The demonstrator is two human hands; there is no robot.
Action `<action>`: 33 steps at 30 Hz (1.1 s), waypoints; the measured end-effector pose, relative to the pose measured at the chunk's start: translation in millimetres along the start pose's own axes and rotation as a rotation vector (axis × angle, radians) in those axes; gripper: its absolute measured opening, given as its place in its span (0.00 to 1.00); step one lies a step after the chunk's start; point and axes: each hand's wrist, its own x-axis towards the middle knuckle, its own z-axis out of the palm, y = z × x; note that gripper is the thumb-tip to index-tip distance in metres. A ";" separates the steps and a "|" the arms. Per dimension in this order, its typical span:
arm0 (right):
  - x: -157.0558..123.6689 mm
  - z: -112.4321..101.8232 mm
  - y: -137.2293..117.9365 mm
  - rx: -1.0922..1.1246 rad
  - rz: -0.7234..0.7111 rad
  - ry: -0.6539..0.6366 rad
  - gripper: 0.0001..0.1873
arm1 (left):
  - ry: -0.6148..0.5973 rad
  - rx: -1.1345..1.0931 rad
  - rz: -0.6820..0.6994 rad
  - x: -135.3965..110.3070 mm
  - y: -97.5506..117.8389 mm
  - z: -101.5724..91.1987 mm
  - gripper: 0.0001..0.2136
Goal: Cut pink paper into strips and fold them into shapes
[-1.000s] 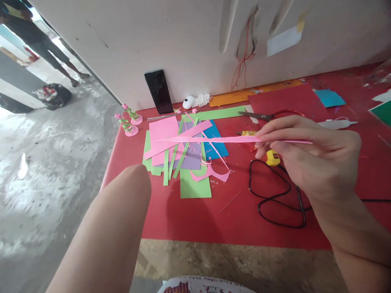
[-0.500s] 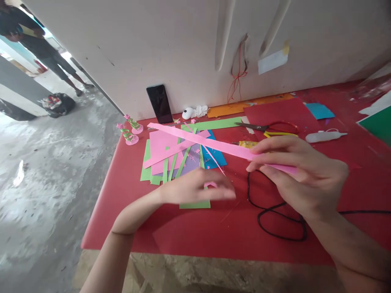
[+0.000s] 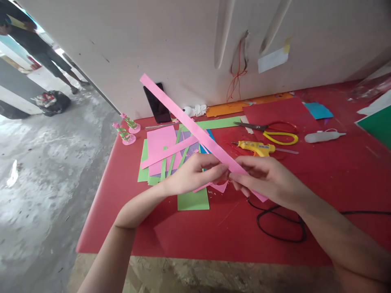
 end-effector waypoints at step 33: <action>-1.5 6.3 -10.1 0.282 0.323 -0.302 0.22 | -0.078 -0.286 -0.133 2.4 -0.1 3.9 0.08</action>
